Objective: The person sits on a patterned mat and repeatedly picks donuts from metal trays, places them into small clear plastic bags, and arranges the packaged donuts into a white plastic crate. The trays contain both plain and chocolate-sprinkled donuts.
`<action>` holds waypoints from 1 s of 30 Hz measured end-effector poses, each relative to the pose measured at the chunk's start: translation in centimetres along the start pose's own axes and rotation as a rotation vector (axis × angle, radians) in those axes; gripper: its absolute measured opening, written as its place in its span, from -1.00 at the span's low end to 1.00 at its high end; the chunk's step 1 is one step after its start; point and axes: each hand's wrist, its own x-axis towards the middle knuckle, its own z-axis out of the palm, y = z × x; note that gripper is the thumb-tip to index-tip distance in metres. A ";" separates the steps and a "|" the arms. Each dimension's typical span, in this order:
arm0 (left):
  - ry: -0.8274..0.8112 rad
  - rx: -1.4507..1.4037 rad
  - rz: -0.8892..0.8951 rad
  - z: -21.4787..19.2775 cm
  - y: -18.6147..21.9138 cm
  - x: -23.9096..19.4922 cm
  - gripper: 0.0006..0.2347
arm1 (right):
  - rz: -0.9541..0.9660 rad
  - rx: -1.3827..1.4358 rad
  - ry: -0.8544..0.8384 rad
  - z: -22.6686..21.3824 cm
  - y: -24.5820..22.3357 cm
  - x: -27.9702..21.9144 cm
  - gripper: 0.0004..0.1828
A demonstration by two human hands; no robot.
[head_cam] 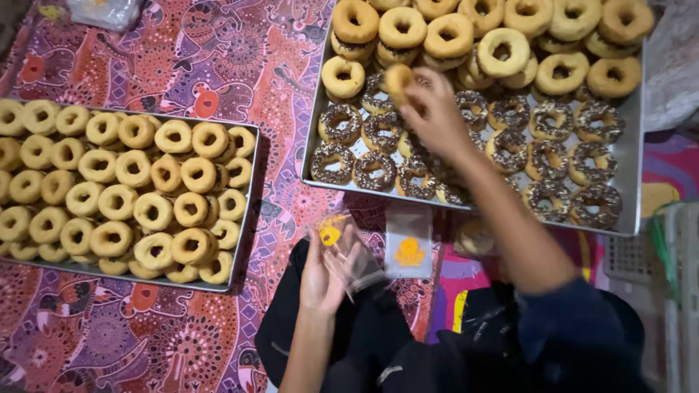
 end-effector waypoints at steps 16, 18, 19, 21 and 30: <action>-0.412 0.359 0.012 12.4 -10.6 -3.2 -0.53 | 0.722 1.856 0.251 -1.4 -6.7 -31.5 -0.42; -0.438 0.509 0.069 13.0 -11.9 -3.9 -0.41 | 0.702 1.836 0.284 -2.5 -7.1 -31.8 -0.45; -0.401 0.452 0.041 12.9 -12.4 -4.0 -0.42 | 0.686 1.815 0.256 -3.2 -7.4 -32.3 -0.43; -0.331 0.342 -0.012 12.3 -13.2 -4.0 -0.45 | 0.648 1.775 0.201 -4.6 -8.4 -33.2 -0.37; -0.250 0.350 -0.224 8.7 -16.2 -4.4 -0.51 | 0.104 0.725 0.464 -7.3 -11.1 -32.6 -0.09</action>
